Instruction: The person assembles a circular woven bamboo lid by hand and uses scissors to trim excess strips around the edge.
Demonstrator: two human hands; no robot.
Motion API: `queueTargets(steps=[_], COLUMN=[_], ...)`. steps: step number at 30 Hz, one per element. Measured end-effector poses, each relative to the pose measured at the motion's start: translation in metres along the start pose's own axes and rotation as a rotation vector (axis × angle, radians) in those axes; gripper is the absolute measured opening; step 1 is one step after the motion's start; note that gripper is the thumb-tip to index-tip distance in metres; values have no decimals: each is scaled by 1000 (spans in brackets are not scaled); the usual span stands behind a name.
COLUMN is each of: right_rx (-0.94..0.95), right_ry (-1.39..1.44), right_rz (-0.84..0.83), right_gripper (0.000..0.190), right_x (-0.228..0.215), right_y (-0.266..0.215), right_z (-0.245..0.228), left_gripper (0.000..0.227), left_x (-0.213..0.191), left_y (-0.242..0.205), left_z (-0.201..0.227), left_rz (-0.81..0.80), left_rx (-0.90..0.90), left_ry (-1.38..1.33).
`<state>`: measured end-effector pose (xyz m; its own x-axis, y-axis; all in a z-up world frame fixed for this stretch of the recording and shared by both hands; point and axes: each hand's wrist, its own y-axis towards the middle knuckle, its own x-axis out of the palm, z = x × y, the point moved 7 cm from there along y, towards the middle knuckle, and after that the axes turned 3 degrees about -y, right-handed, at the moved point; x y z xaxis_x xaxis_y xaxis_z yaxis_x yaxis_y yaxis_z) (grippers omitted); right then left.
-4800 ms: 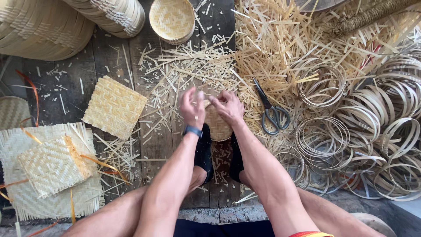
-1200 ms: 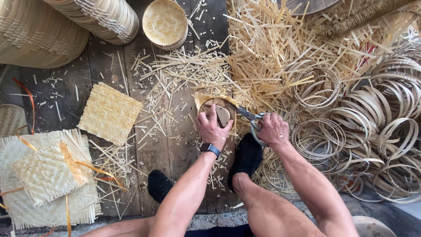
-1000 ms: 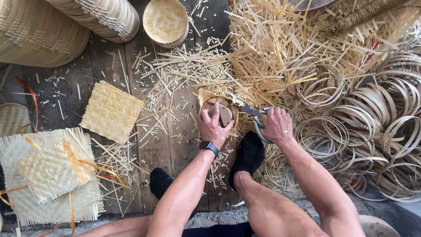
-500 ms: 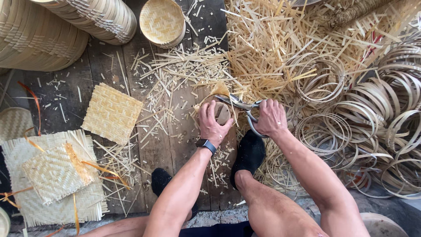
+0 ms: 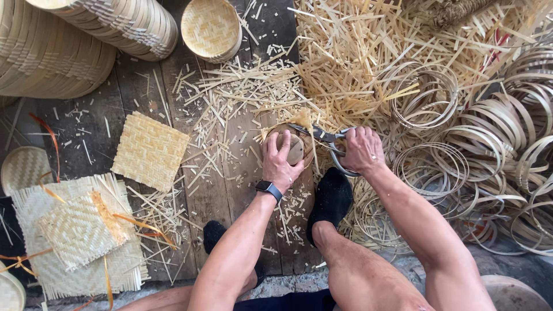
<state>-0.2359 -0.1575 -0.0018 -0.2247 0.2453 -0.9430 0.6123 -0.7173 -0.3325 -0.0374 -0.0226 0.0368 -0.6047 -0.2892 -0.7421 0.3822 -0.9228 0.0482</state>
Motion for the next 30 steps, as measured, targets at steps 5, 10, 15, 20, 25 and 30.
queueTargets(steps=[5, 10, 15, 20, 25, 30], right_rx=[-6, -6, 23, 22, -55, -5], right_ry=[-30, -13, -40, -28, -83, -20], right_rz=[-118, -125, -166, -225, -44, -227], right_gripper=[49, 67, 57, 49, 69, 60], right_x=[6, -6, -9, -5, -15, 1], right_y=[-12, -8, 4, -8, 4, -2], right_z=[26, 1, -7, 17, -12, 5], left_gripper=[92, 97, 94, 100, 100, 93], left_x=[0, -2, -11, -5, 1, -4], left_y=[-2, 1, 0, -9, -7, -7], left_z=[-2, 3, 6, -9, -4, -2], left_rz=[-160, -134, -125, 61, 53, 35], left_rx=[-16, -3, 48, -304, -57, -13], left_ry=[26, 19, 20, -140, -16, 13])
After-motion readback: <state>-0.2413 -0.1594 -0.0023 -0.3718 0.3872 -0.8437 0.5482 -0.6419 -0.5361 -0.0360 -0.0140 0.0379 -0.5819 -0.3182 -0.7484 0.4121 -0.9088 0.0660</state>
